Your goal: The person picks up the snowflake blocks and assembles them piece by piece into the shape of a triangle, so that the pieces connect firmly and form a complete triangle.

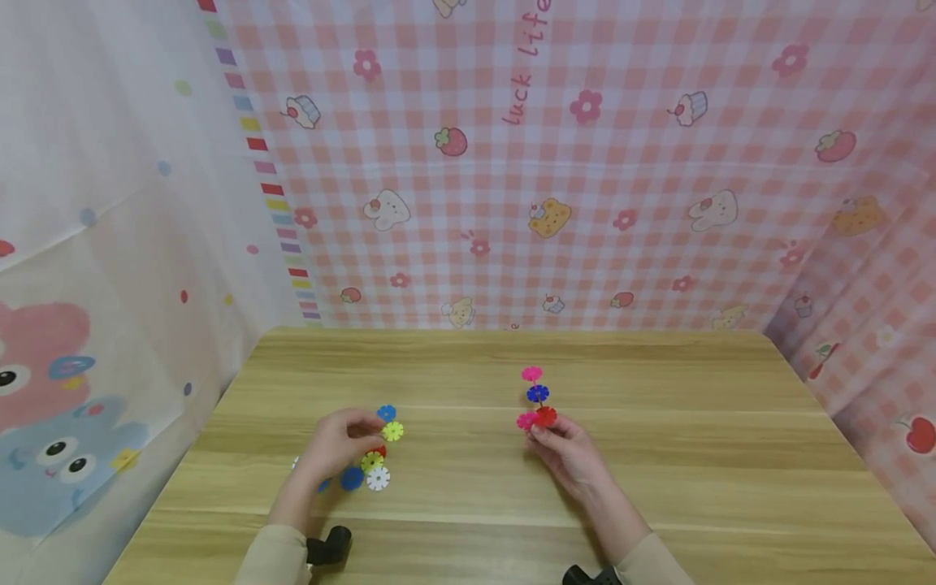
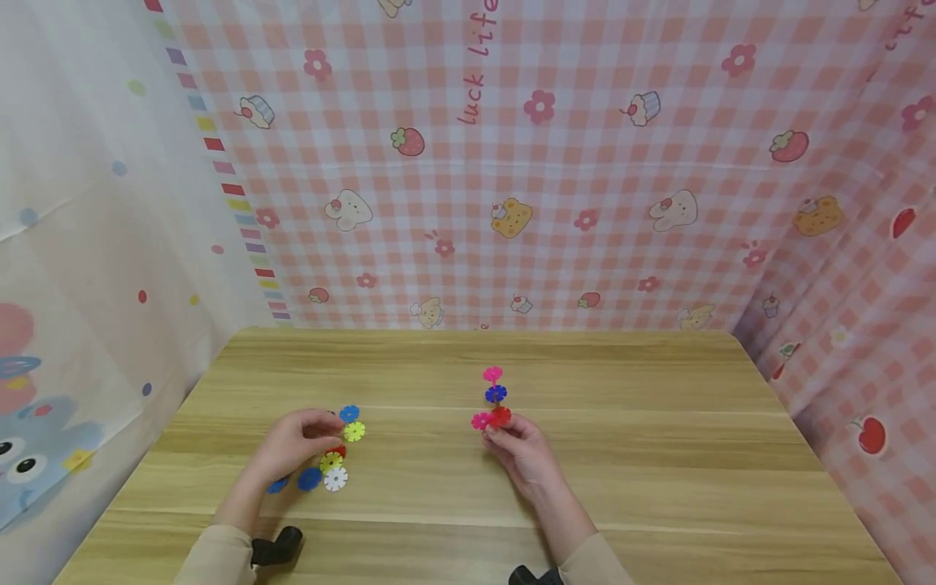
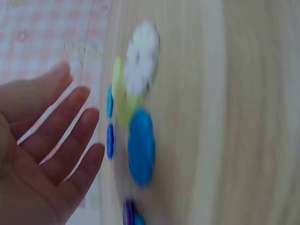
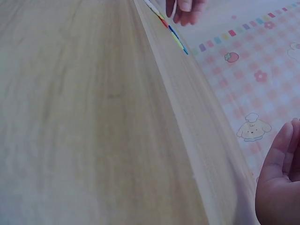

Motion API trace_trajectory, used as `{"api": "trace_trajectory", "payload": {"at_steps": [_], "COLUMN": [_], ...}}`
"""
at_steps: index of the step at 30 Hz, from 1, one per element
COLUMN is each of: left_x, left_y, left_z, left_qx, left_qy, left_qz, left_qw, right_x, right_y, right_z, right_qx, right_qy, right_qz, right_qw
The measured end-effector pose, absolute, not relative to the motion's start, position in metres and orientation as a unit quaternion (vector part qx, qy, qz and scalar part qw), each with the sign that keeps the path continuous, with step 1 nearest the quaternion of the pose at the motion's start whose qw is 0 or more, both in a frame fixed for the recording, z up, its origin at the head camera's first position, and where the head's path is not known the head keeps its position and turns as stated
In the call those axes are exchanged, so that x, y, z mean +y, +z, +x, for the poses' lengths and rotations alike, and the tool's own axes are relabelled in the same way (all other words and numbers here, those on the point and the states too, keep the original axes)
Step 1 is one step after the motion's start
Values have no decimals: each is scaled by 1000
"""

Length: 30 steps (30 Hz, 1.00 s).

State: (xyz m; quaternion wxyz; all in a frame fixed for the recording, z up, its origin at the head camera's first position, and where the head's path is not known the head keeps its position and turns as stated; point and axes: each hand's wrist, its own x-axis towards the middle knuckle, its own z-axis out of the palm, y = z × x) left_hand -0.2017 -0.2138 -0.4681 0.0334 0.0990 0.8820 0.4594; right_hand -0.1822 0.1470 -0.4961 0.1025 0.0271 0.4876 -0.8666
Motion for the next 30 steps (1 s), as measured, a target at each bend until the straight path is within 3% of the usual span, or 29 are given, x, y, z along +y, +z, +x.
{"api": "trace_trajectory", "payload": {"at_steps": [9, 30], "left_x": [-241, -239], "left_y": [-474, -484], "left_z": [-200, -204], "left_qx": [853, 900], "left_qy": [462, 364], "left_qz": [224, 226], "left_qw": [90, 78], "right_x": [148, 149], "right_y": [-496, -493], "right_z": [-182, -183], "right_qx": [479, 481], "right_qy": [-872, -870], "right_qz": [13, 35], "right_qw": [103, 106]}}
